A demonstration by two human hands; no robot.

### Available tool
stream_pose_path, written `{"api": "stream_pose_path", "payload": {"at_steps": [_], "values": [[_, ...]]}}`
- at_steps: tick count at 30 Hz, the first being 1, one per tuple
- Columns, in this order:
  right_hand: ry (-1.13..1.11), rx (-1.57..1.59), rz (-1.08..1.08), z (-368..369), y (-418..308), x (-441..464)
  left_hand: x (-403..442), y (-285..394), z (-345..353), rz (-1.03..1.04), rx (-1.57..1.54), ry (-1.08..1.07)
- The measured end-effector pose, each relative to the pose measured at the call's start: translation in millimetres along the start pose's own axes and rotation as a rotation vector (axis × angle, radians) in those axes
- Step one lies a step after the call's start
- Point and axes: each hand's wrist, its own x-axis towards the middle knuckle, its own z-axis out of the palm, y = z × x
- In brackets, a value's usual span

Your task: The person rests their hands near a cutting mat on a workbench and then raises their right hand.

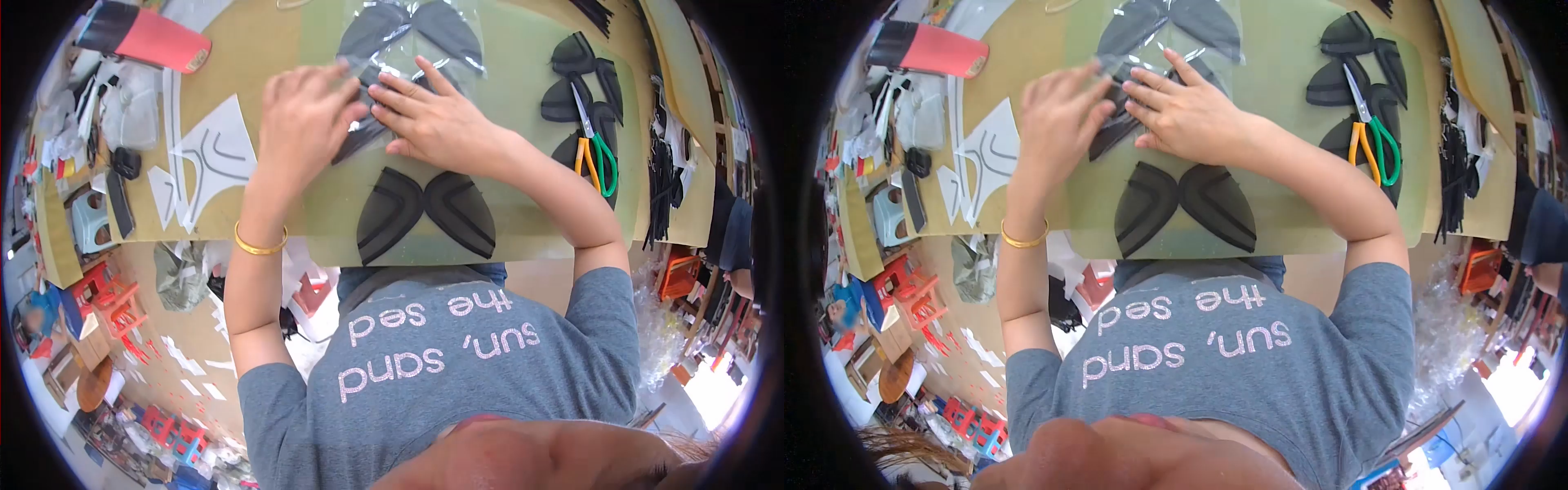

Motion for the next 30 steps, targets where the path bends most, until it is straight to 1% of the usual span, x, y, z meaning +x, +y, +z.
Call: {"api": "stream_pose_path", "payload": {"at_steps": [3, 4, 7, 8, 11, 12, 14, 18, 21, 23, 25, 27, 29, 30], "values": [[0.011, -0.001, 0.004, 3, 0, -1, -15, -9, 7, 0.03, -0.02, -0.151], [0.021, -0.005, 0.008, 7, 0, -2, -21, -13, 8, 0.008, -0.044, -0.234], [0.024, 0.003, 0.011, 7, 0, -2, -29, -10, 4, 0.024, -0.015, -0.274], [-0.026, 0.013, 0.018, 5, 0, -1, -29, -11, 2, 0.029, 0.001, -0.33], [-0.178, 0.068, 0.053, -14, 1, 5, -16, -7, -11, -0.042, -0.068, -0.426], [-0.257, 0.124, 0.073, -25, 1, 9, -12, -7, -12, -0.055, -0.092, -0.423], [-0.169, 0.255, 0.115, -18, 6, 2, -6, -7, -12, -0.091, -0.147, -0.433], [-0.006, 0.457, 0.212, -16, 27, -4, 4, -6, -12, -0.085, -0.193, -0.367], [0.139, 1.069, 0.547, -27, 85, 8, 8, -6, -7, -0.039, -0.184, -0.304], [0.366, 1.35, 0.858, -37, 140, 23, 6, -6, -7, 0.003, -0.174, -0.251], [0.592, 1.606, 0.991, -58, 186, 39, 4, -6, -4, 0.025, -0.199, -0.199], [0.695, 1.776, 1.052, -65, 234, 58, 5, -8, -6, 0.028, -0.232, -0.176], [0.757, 1.727, 1.047, -75, 253, 79, 10, -7, -6, 0.008, -0.282, -0.172], [0.777, 1.749, 1.078, -74, 265, 91, 13, -5, -3, 0.021, -0.311, -0.073]]}}
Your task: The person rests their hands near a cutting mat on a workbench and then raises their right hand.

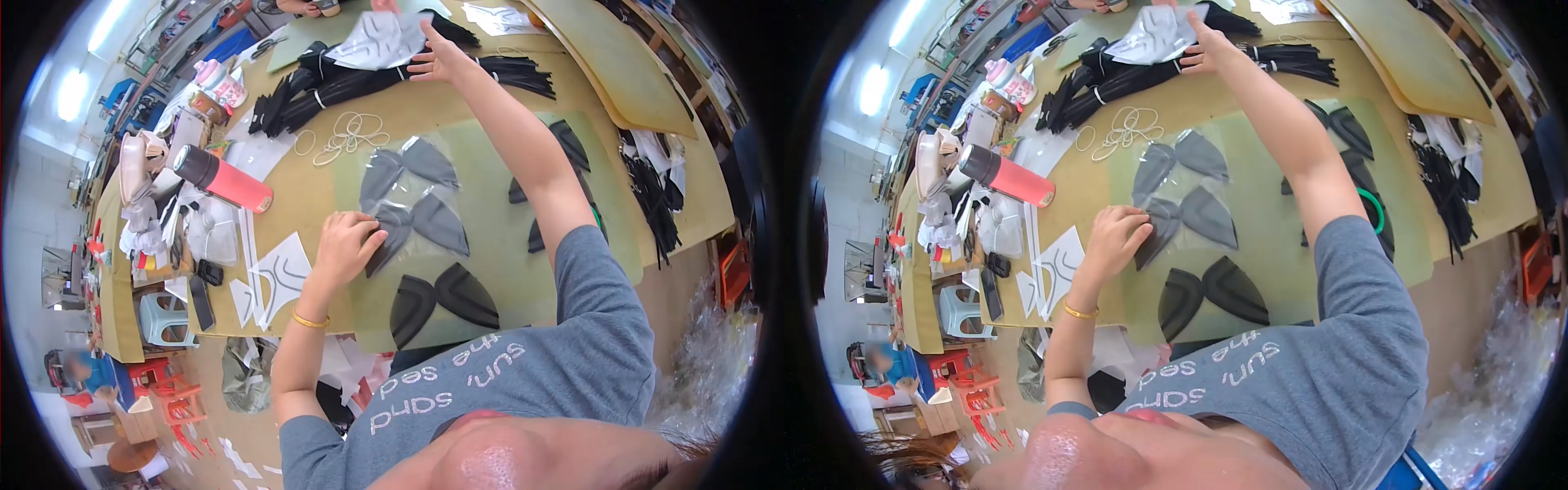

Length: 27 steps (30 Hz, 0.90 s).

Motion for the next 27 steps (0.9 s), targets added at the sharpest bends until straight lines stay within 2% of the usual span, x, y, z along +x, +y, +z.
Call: {"api": "stream_pose_path", "payload": {"at_steps": [1, 4, 7, 9, 11, 13, 15, 17, 20, 23, 24, 25, 27], "values": [[0.025, 0.026, 0.02, 8, -1, 15, 3, 0, 0, -0.032, -0.006, -0.01], [0.291, -0.117, 0.085, 24, 25, 54, 8, 4, 2, -0.125, -0.041, -0.03], [0.642, -0.223, 0.028, 38, 50, 65, 14, -8, 8, -0.126, -0.09, 0.028], [0.527, -0.113, 0.042, 30, 60, 65, 41, -24, 10, -0.242, -0.356, 0.116], [0.478, 0.05, 0.026, 28, 70, 78, 94, -43, 8, -0.504, -0.701, 0.159], [0.412, 0.166, 0.028, 32, 69, 67, 151, -84, 25, -0.419, -0.373, 0.324], [0.374, 0.264, 0.087, 29, 78, 77, 204, -113, 37, 0.025, 0.383, 0.572], [0.329, 0.216, 0.061, 35, 82, 64, 246, -119, 40, 0.034, 0.593, 0.564], [0.309, 0.249, 0.084, 33, 89, 52, 291, -154, 55, 0.18, 0.924, 0.518], [0.142, 0.295, 0.05, 22, 101, 66, 295, -163, 56, 0.244, 0.812, 0.37], [0.087, 0.268, 0.031, 19, 107, 73, 288, -148, 52, 0.192, 0.84, 0.284], [0.031, 0.241, 0.014, 18, 110, 75, 277, -135, 48, 0.206, 0.792, 0.291], [0.13, 0.248, -0.163, 38, 107, 45, 245, -91, 37, 0.138, 0.689, 0.144]]}}
